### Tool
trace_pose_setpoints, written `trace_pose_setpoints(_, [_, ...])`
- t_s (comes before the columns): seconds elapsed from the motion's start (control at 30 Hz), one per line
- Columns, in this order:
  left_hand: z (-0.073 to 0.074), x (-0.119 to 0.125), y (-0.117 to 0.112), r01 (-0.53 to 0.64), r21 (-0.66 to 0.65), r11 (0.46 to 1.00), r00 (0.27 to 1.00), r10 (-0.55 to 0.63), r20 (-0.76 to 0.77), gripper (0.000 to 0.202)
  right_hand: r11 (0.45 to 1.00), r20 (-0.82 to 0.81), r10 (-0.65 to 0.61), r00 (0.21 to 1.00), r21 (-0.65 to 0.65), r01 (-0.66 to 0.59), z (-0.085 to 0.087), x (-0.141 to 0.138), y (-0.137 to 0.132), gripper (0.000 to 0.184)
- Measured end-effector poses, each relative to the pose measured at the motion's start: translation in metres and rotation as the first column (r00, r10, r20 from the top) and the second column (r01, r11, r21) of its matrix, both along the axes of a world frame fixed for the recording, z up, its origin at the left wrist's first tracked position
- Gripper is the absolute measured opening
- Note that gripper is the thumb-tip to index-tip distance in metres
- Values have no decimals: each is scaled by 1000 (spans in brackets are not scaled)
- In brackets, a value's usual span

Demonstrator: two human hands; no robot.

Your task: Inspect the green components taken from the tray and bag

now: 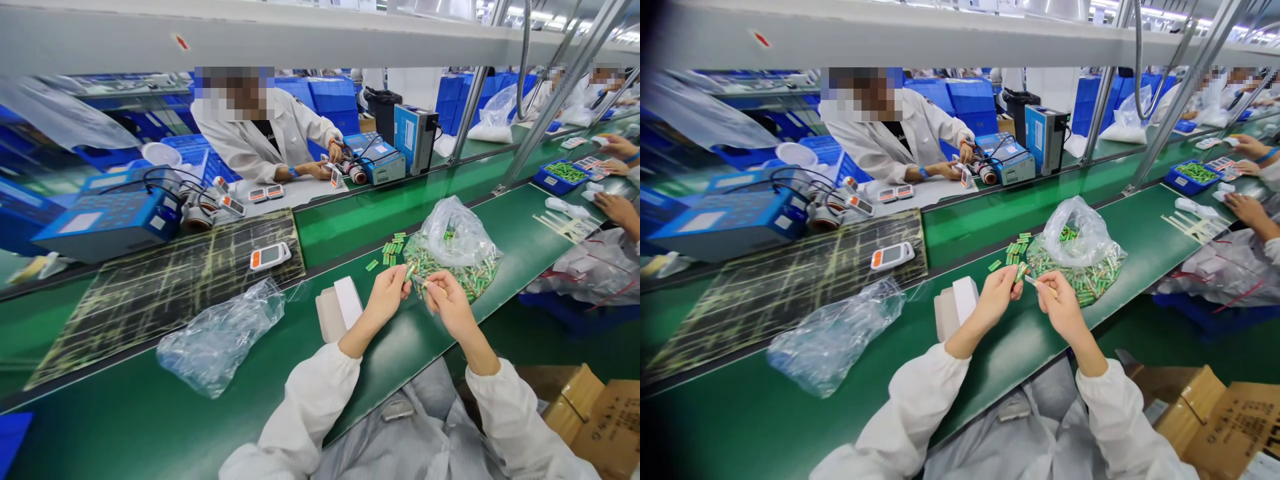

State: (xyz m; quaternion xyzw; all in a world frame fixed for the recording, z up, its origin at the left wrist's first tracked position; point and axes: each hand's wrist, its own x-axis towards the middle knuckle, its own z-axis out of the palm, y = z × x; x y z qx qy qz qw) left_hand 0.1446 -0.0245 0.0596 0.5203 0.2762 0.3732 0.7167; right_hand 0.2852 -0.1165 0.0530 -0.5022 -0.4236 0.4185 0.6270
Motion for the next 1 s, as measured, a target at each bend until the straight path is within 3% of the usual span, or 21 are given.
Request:
trace_pose_setpoints(0.4, [-5,-1,1,-15,22,1000,1000,16,-24,59,999,-63,26,998,29,-25,-8,-5,3,27])
trace_pose_setpoints(0.7, [-8,3,-1,23,-103,994,1000,-22,18,61,1000,-87,9,996,3,-9,-16,-8,3,28])
trace_pose_setpoints(0.9, [-10,1,-3,30,11,999,997,-29,-76,62,1000,-97,-13,995,8,14,-14,-8,3,28])
trace_pose_setpoints(1.0, [-10,2,-4,19,1,1000,997,-19,-73,62,1000,-121,-10,993,12,12,-15,-7,2,28])
